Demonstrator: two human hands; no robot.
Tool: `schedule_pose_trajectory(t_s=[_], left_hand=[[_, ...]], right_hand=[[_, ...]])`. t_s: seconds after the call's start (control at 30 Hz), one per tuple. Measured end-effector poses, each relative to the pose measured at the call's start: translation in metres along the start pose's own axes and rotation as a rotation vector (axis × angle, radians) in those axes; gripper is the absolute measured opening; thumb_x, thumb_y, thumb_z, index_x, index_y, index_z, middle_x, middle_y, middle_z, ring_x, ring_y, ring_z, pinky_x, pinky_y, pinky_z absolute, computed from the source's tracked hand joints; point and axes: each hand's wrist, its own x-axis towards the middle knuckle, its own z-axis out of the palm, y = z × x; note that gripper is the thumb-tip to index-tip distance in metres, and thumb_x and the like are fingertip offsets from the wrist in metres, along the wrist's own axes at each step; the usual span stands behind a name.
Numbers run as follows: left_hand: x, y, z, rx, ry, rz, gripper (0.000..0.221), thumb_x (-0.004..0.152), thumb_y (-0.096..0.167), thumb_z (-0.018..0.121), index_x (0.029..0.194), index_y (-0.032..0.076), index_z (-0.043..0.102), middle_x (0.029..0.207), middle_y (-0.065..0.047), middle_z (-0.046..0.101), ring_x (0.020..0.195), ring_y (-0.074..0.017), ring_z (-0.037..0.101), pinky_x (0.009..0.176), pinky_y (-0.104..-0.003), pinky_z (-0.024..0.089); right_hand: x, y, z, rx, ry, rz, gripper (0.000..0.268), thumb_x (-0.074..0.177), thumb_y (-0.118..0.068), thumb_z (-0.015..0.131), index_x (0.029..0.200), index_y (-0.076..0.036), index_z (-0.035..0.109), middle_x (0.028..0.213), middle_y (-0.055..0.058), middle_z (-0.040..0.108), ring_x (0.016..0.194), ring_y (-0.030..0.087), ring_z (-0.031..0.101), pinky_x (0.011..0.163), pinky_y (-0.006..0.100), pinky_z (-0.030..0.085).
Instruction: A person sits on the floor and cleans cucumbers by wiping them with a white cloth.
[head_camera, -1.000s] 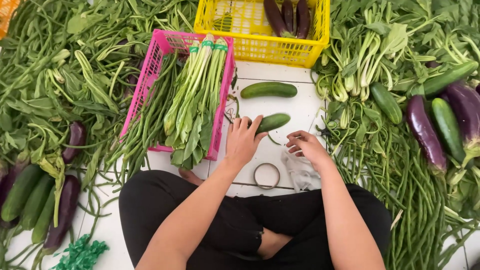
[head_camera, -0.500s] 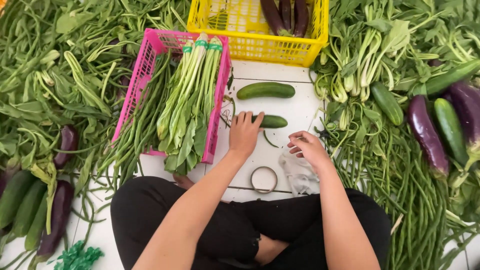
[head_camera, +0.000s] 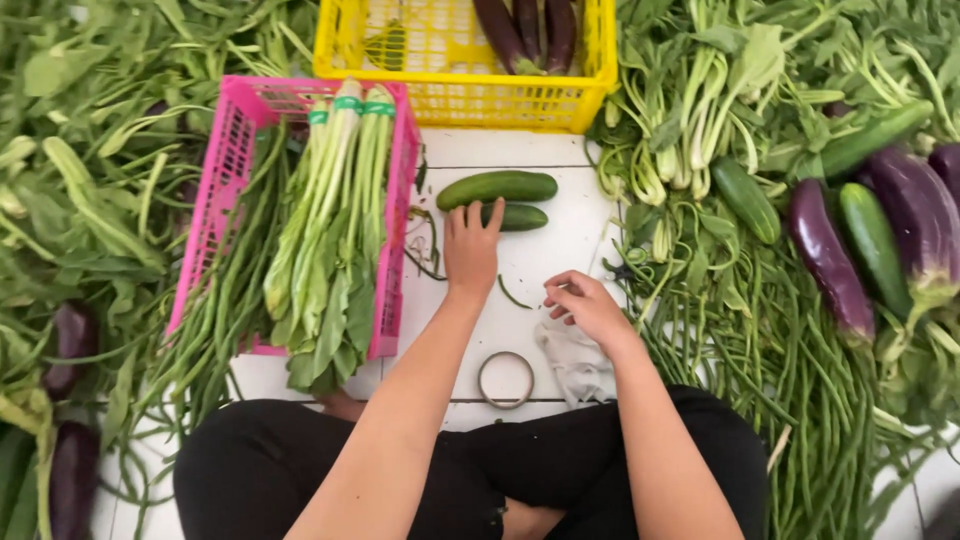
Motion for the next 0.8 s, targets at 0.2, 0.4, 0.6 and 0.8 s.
schedule_pose_trajectory(t_s=[0.2, 0.4, 0.6, 0.8], left_hand=[[0.007, 0.006, -0.020, -0.023, -0.125, -0.039, 0.051, 0.088, 0.022, 0.080, 0.136, 0.016, 0.064, 0.120, -0.015, 0.061, 0.117, -0.0310, 0.057, 0.108, -0.048, 0.047], [0.010, 0.000, -0.042, -0.035, -0.354, 0.002, 0.065, 0.092, 0.009, 0.069, 0.152, 0.015, 0.047, 0.138, -0.018, 0.053, 0.129, -0.0322, 0.050, 0.116, -0.053, 0.037], [-0.008, -0.017, -0.085, -0.166, -0.443, 0.009, 0.078, 0.084, 0.011, 0.072, 0.155, 0.016, 0.041, 0.137, -0.017, 0.054, 0.128, -0.0341, 0.054, 0.105, -0.052, 0.046], [-0.041, -0.038, -0.148, -0.194, -0.714, -0.018, 0.069, 0.084, 0.030, 0.064, 0.150, 0.021, 0.047, 0.129, -0.013, 0.060, 0.112, -0.0363, 0.065, 0.088, -0.053, 0.056]], right_hand=[[0.002, -0.003, -0.001, -0.016, -0.012, -0.013, 0.032, 0.094, -0.027, 0.068, 0.119, -0.007, 0.070, 0.092, 0.014, 0.075, 0.081, 0.024, 0.074, 0.070, 0.036, 0.057], [-0.004, -0.010, -0.003, -0.008, -0.020, -0.002, 0.034, 0.094, -0.027, 0.067, 0.121, -0.006, 0.069, 0.094, 0.013, 0.075, 0.082, 0.024, 0.073, 0.071, 0.035, 0.057], [0.001, -0.002, -0.005, 0.030, 0.004, -0.005, 0.035, 0.092, -0.027, 0.071, 0.120, -0.006, 0.068, 0.092, 0.014, 0.075, 0.080, 0.024, 0.074, 0.070, 0.035, 0.058], [0.013, 0.005, -0.007, 0.012, 0.021, -0.009, 0.037, 0.090, -0.031, 0.072, 0.119, -0.008, 0.069, 0.092, 0.012, 0.074, 0.080, 0.024, 0.074, 0.071, 0.035, 0.058]])
